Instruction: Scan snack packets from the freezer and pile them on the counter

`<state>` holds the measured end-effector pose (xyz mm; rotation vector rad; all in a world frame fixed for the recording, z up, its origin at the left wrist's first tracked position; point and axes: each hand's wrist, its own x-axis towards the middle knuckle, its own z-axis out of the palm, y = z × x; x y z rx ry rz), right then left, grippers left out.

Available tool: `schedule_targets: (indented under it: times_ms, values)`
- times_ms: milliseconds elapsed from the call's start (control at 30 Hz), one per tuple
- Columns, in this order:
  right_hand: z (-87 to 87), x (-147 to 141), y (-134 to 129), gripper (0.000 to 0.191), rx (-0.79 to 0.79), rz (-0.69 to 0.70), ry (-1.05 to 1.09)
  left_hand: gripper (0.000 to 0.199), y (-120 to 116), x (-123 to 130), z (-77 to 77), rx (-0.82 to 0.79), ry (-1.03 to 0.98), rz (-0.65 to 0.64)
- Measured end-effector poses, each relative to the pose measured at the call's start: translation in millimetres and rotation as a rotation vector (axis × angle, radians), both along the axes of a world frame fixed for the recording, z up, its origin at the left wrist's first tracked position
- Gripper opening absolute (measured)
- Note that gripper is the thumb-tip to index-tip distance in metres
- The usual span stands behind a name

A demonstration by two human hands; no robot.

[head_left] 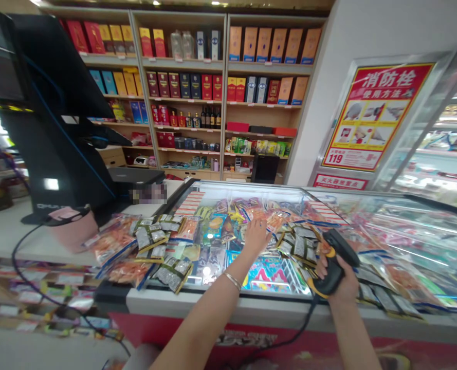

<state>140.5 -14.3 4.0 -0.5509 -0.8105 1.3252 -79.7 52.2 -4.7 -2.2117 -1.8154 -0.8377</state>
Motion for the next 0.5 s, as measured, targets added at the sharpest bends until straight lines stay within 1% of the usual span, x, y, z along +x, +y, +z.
schedule_targets:
  times_ms: [67,100,200,267,400,500]
  values:
    - [0.1,0,0,0.026,0.005,-0.003,-0.007,0.054,1,0,-6.7,-0.016,-0.008,-0.025]
    - [0.2,0,0,0.025,0.006,0.000,-0.010,0.054,1,1,-10.1,-0.040,-0.010,-0.050]
    - [0.1,0,-1,0.025,0.004,0.006,-0.012,0.044,2,2,-15.5,-0.112,-0.021,-0.104]
    - [-0.2,0,-1,0.025,0.011,0.002,-0.015,0.041,1,4,-13.8,-0.125,-0.039,-0.106]
    - [0.6,-1,-1,0.022,0.013,0.011,-0.026,0.032,-2,5,-4.0,-0.107,-0.039,-0.099]
    - [2.0,-1,-1,0.022,-0.001,0.008,-0.016,0.032,-4,4,1.7,-0.093,-0.052,-0.020]
